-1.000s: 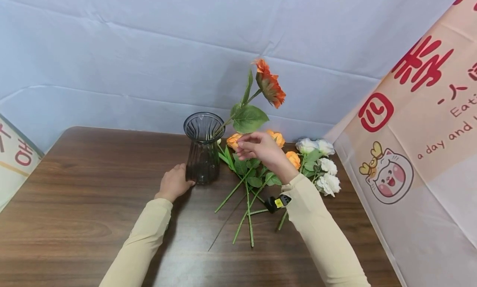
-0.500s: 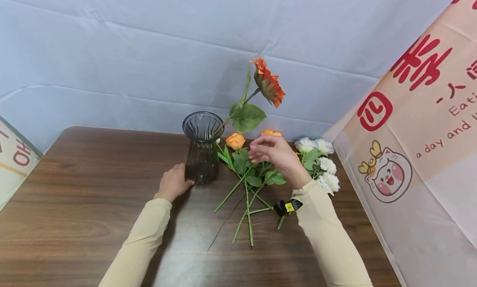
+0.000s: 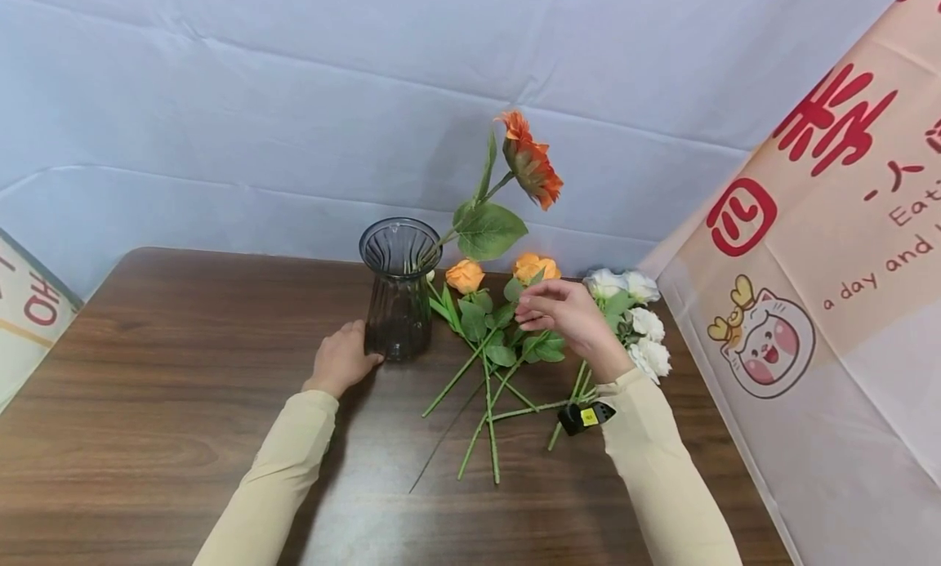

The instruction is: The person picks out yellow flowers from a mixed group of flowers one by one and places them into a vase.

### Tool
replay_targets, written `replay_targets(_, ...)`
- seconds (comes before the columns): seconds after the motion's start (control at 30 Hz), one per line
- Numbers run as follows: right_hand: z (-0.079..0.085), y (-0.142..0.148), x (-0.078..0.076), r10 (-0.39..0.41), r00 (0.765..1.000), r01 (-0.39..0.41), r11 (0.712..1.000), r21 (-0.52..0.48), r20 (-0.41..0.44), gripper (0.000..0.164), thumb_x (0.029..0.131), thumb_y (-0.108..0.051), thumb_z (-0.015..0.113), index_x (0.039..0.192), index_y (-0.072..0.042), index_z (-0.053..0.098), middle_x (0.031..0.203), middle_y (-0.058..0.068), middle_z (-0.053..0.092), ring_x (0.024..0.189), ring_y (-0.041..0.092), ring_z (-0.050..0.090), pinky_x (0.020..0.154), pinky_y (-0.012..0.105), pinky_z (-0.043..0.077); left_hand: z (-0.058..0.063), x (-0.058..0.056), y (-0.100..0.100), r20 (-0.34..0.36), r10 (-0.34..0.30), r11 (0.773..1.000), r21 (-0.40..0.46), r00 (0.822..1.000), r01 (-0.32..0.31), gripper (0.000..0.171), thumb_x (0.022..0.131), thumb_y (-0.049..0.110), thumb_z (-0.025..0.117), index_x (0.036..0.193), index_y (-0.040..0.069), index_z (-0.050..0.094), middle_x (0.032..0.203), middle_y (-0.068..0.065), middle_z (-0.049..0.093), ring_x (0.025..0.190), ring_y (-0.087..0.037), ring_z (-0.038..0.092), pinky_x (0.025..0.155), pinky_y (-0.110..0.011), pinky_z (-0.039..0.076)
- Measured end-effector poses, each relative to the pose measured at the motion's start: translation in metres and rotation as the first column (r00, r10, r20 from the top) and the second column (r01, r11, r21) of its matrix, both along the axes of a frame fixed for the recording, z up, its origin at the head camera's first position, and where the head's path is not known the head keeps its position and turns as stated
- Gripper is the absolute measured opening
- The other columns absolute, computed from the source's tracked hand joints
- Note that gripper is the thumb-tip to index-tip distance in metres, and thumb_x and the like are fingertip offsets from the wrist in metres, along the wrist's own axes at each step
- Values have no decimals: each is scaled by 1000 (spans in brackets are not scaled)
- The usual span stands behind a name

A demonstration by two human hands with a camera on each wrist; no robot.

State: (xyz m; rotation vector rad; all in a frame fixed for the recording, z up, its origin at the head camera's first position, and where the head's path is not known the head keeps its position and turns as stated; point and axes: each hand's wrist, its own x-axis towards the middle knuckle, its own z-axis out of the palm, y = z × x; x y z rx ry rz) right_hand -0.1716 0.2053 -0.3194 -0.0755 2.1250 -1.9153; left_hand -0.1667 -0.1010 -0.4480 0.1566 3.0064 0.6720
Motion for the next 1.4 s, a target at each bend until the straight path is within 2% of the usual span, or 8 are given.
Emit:
replay_targets(0.3, -14, 22, 2, -55, 998, 52, 996, 68, 34, 11, 90, 1, 52, 98, 8, 55, 85, 18, 61, 72, 22, 63, 73, 40, 53, 2, -1, -2, 4, -1, 1000, -6, 1000, 1, 62, 79, 28, 71, 120, -12, 46, 110, -27, 55, 96, -43, 55, 82, -52, 44)
replay_targets(0.53, -24, 40, 5, -90, 995, 81, 985, 154, 50, 14, 90, -2, 52, 100, 8, 55, 92, 22, 60, 75, 21, 63, 77, 43, 52, 2, -1, -2, 2, -3, 1000, -9, 1000, 3, 61, 79, 28, 71, 119, -12, 47, 108, -26, 55, 95, -43, 55, 82, -52, 44)
replay_targets(0.83, -33, 63, 9, -127, 990, 110, 968, 226, 63, 19, 91, -3, 51, 103, 12, 52, 83, 10, 61, 78, 24, 63, 75, 39, 53, 1, -2, -1, -3, -2, 1000, -12, 1000, 2, 60, 79, 28, 71, 118, -12, 48, 105, -26, 56, 93, -43, 56, 80, -52, 45)
replay_targets(1.1, -39, 87, 15, -174, 982, 145, 944, 296, 73, 20, 92, -2, 49, 104, 13, 52, 81, 8, 64, 72, 18, 64, 69, 34, 55, 1, -1, -1, -7, -5, 1000, -12, 1000, 5, 59, 79, 28, 71, 117, -11, 48, 104, -25, 57, 93, -42, 56, 80, -52, 45)
replay_targets(1.4, -49, 105, 18, -242, 965, 194, 915, 354, 97, 29, 93, -6, 45, 114, 14, 43, 91, 20, 59, 73, 21, 63, 72, 38, 54, 3, 0, -1, 1, -6, 1000, -20, 1000, 6, 61, 80, 28, 71, 119, -12, 47, 107, -26, 55, 94, -43, 55, 80, -52, 45)
